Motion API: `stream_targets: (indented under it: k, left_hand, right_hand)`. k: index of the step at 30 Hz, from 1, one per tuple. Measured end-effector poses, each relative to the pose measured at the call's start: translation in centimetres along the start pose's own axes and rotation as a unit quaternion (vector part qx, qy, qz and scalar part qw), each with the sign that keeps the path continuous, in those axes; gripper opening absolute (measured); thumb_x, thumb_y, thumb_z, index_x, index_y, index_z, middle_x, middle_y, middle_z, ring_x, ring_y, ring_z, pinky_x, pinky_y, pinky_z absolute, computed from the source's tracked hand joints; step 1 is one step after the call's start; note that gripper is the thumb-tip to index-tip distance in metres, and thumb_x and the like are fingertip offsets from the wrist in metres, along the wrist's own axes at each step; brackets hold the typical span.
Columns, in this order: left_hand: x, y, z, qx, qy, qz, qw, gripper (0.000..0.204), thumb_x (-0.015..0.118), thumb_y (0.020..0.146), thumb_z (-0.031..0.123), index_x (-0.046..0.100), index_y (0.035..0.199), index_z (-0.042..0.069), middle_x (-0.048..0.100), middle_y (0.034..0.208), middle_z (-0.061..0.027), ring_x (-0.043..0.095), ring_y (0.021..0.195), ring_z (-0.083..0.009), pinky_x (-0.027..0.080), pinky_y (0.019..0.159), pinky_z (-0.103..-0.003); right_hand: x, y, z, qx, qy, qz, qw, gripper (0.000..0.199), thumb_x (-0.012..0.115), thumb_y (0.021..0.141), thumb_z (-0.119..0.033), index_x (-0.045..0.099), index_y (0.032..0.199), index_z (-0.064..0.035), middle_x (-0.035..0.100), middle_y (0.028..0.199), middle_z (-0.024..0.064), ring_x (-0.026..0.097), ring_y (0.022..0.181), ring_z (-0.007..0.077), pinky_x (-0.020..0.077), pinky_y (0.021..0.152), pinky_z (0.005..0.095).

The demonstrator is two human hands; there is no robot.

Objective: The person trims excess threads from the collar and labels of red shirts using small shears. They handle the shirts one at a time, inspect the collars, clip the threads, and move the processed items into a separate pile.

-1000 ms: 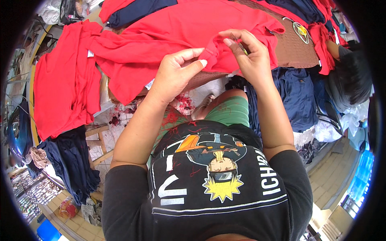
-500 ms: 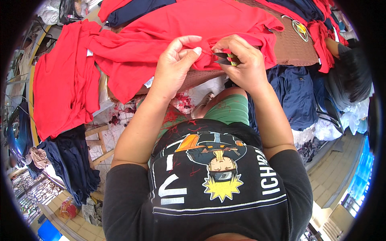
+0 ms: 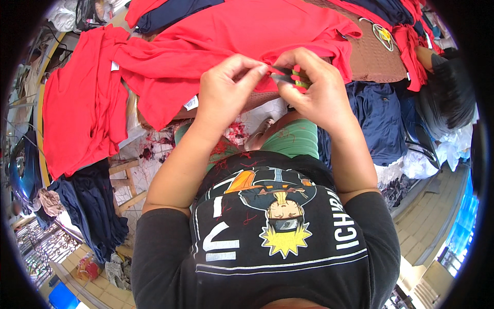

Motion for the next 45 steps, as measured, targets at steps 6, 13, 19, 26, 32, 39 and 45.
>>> stream_targets:
  k: [6, 13, 19, 26, 32, 39, 45]
  left_hand:
    - [-0.8, 0.0, -1.5, -0.124, -0.179, -0.019, 0.976, 0.017, 0.066, 0.09, 0.02, 0.066, 0.1, 0.007, 0.062, 0.085, 0.0064, 0.052, 0.073, 0.0001, 0.04, 0.064, -0.015]
    - [-0.6, -0.3, -0.9, -0.125, -0.151, -0.009, 0.981, 0.024, 0.063, 0.092, 0.027, 0.066, 0.095, 0.003, 0.062, 0.079, 0.0035, 0.055, 0.077, -0.0029, 0.042, 0.072, -0.021]
    - [-1.1, -0.3, -0.3, -0.051, -0.207, -0.105, 0.971, 0.073, 0.03, 0.098, 0.058, 0.064, 0.065, 0.002, 0.06, 0.066, -0.0054, 0.06, 0.094, -0.0189, 0.036, 0.1, -0.033]
    - [-1.9, 0.8, -0.2, -0.079, -0.14, -0.035, 0.986, 0.038, 0.051, 0.096, 0.036, 0.066, 0.098, 0.0, 0.066, 0.089, -0.0051, 0.057, 0.093, -0.0091, 0.041, 0.082, -0.024]
    - [-15.4, 5.1, 5.0, 0.089, -0.044, 0.216, 0.971, 0.052, 0.064, 0.089, 0.017, 0.046, 0.133, -0.005, 0.05, 0.133, -0.0166, 0.056, 0.113, -0.0199, 0.044, 0.093, -0.029]
    - [-4.9, -7.5, 21.5, 0.229, -0.09, -0.506, 0.827, 0.049, 0.059, 0.09, 0.027, 0.049, 0.127, -0.004, 0.052, 0.128, -0.019, 0.05, 0.116, -0.0202, 0.035, 0.099, -0.029]
    - [2.0, -11.4, 21.0, 0.169, -0.085, -0.666, 0.722, 0.047, 0.061, 0.088, 0.026, 0.051, 0.121, -0.006, 0.056, 0.118, -0.0191, 0.055, 0.106, -0.0188, 0.04, 0.094, -0.028]
  right_hand:
    - [-1.1, -0.4, -0.2, 0.001, 0.014, 0.041, 0.999, 0.021, 0.068, 0.08, -0.014, 0.059, 0.099, -0.0072, 0.062, 0.091, 0.01, 0.063, 0.083, 0.0295, 0.051, 0.067, 0.0359]
    - [-0.1, -0.4, -0.9, -0.04, -0.053, 0.036, 0.997, 0.015, 0.066, 0.08, -0.013, 0.059, 0.092, -0.0079, 0.06, 0.085, 0.0078, 0.062, 0.077, 0.0297, 0.0492, 0.061, 0.0386]
    - [-1.1, -0.3, -0.4, -0.032, -0.089, 0.063, 0.994, 0.014, 0.065, 0.081, -0.012, 0.06, 0.093, -0.0081, 0.062, 0.085, 0.0082, 0.063, 0.078, 0.0291, 0.0499, 0.062, 0.0375]
    - [-3.5, -0.3, 1.2, 0.032, -0.022, 0.141, 0.989, 0.019, 0.069, 0.082, -0.013, 0.063, 0.099, -0.0062, 0.064, 0.089, 0.0088, 0.065, 0.077, 0.024, 0.0503, 0.065, 0.0323]
    - [-6.5, -1.1, 3.4, 0.059, 0.019, 0.234, 0.97, 0.021, 0.07, 0.082, -0.01, 0.064, 0.102, -0.0044, 0.064, 0.088, 0.0079, 0.058, 0.073, 0.0163, 0.0467, 0.069, 0.026]
    - [-8.3, -1.4, 6.6, 0.104, 0.073, 0.272, 0.954, 0.025, 0.067, 0.089, -0.015, 0.064, 0.111, -0.0039, 0.06, 0.085, -0.0038, 0.048, 0.072, 0.0013, 0.036, 0.064, 0.015]
    - [-8.7, -1.0, 6.0, 0.065, 0.084, 0.295, 0.95, 0.027, 0.068, 0.088, -0.015, 0.064, 0.112, -0.0027, 0.061, 0.087, -0.0027, 0.051, 0.075, 0.0028, 0.0389, 0.067, 0.0161]
Point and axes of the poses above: each hand's wrist, its own y-axis towards the middle knuckle, its own x-axis out of the palm, z = x × y, the point moved 7 cm from there along y, towards the middle knuckle
